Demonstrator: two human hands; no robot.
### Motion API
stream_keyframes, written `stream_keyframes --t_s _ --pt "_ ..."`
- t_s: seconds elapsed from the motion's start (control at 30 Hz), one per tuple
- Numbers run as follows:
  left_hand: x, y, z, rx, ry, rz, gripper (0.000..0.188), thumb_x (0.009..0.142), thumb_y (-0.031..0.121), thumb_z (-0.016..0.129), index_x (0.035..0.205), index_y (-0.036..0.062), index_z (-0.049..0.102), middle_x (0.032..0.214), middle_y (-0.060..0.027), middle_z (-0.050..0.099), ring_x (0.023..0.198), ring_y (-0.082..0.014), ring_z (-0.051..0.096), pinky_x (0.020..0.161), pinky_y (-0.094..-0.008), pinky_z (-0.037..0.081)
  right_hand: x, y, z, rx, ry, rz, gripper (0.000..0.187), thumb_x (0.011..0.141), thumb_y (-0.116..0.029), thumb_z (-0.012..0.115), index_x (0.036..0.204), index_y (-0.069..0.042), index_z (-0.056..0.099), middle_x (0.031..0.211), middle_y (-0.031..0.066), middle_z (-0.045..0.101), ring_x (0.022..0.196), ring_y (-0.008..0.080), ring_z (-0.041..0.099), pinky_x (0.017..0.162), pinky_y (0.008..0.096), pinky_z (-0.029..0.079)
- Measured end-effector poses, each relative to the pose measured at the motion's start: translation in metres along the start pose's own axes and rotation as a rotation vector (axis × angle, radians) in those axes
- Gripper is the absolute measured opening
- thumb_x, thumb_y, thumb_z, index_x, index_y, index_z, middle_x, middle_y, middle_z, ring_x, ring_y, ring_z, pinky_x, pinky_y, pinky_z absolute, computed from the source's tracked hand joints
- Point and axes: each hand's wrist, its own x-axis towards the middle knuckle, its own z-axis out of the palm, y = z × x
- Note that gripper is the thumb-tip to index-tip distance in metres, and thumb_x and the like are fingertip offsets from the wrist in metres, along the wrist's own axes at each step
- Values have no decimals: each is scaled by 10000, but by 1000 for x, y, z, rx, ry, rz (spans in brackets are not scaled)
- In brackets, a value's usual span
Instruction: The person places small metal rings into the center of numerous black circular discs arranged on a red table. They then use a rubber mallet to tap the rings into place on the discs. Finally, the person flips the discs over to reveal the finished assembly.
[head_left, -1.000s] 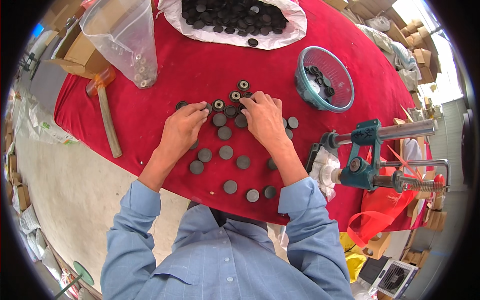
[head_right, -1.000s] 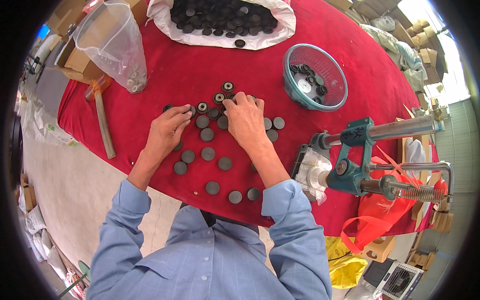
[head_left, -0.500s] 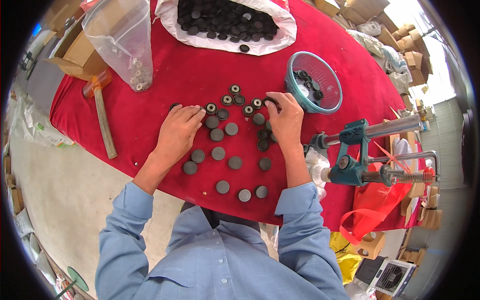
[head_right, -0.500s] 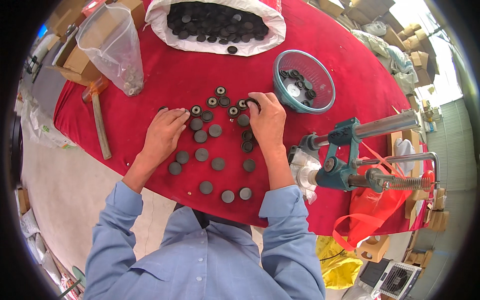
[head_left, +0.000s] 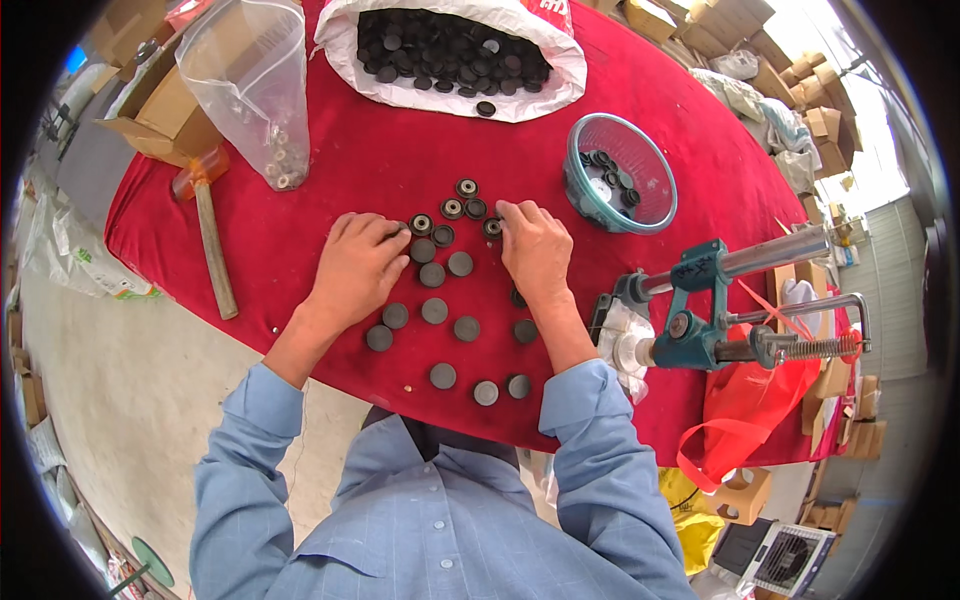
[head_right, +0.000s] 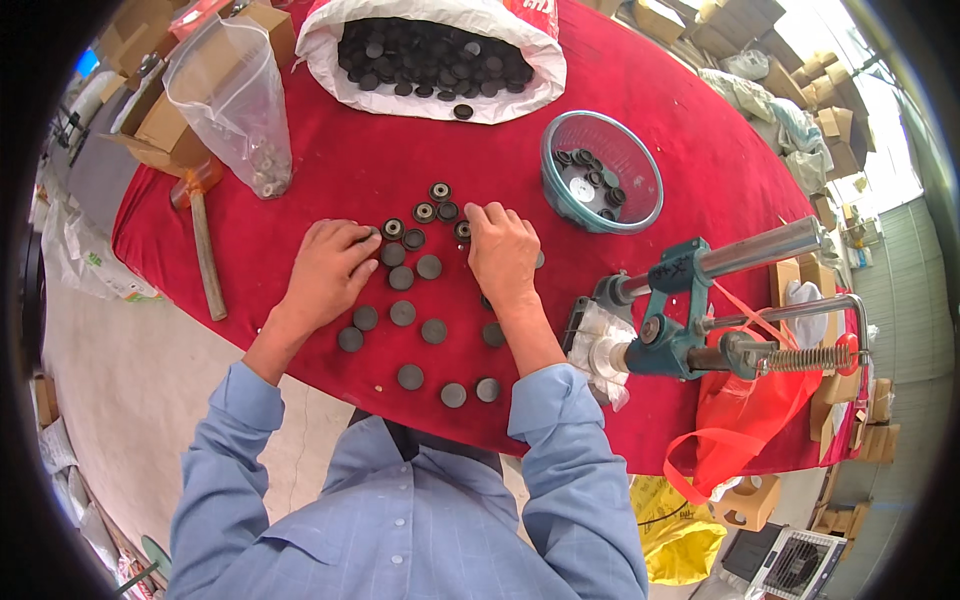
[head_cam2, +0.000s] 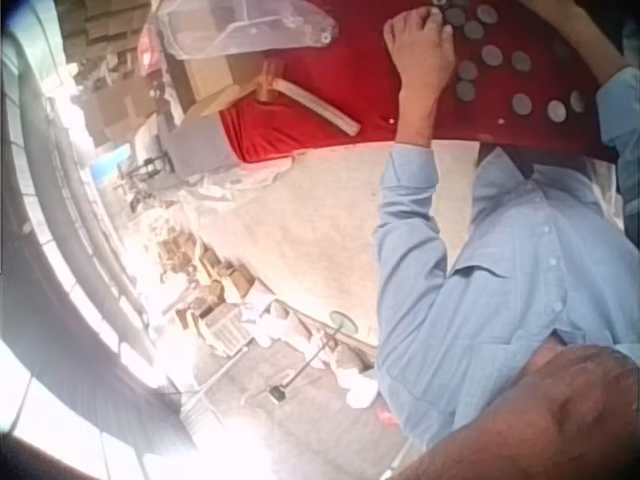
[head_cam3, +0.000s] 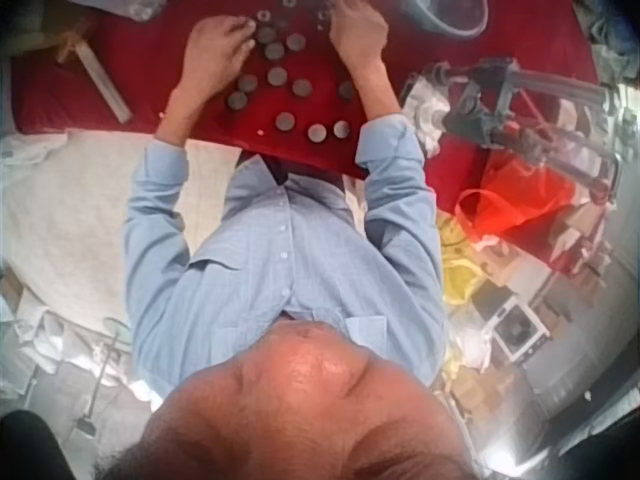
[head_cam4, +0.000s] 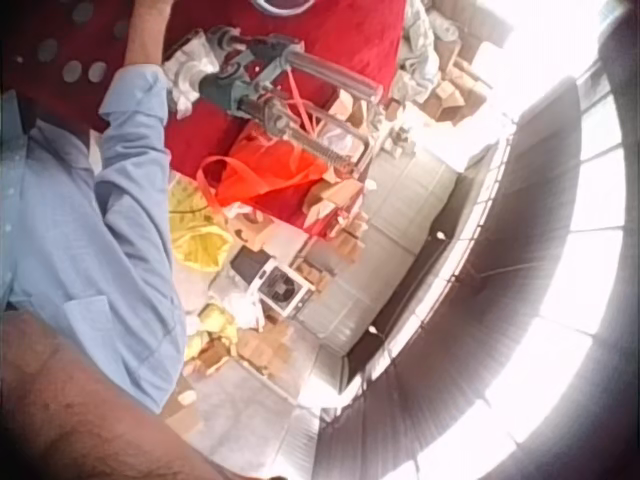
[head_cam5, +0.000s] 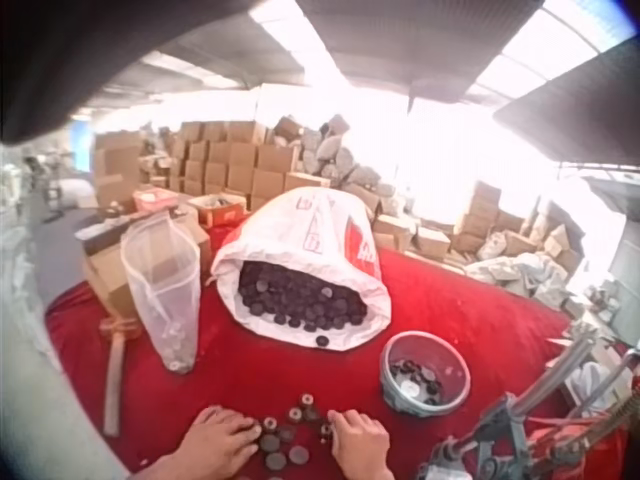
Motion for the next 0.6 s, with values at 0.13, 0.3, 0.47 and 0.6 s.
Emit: stream_keyframes --t_s 0.13,0.3,0.47,0.6 --pt "-6 -25 -15 8 219 -193 338 941 107 763 1274 47 761 1212 -134 725 1185 -344 656 980 -461 533 -5 -2 7 -22 -51 -63 198 863 -110 777 1057 -126 746 987 47 692 929 258 714 820 428 569" --pt "-23 -53 -8 52 104 -333 333 975 100 734 1296 16 751 1286 -148 684 1175 -355 654 983 -471 539 -12 -3 5 40 -71 -90 207 893 -113 749 1100 -103 755 1050 51 699 987 270 701 903 447 551" --pt "-25 -56 -6 -77 93 -378 332 975 93 735 1296 7 749 1245 -158 686 1143 -357 670 987 -448 549 -26 -11 1 -16 -17 -104 321 890 -85 727 1209 -56 755 1175 68 721 1072 273 687 1009 459 506" --pt "-26 -64 -4 -247 122 -454 315 976 82 737 1280 1 756 1168 -147 693 999 -328 694 882 -424 559 -35 -20 1 -97 -46 -80 413 864 -42 707 1275 -31 742 1260 83 720 1167 278 659 1081 475 463"
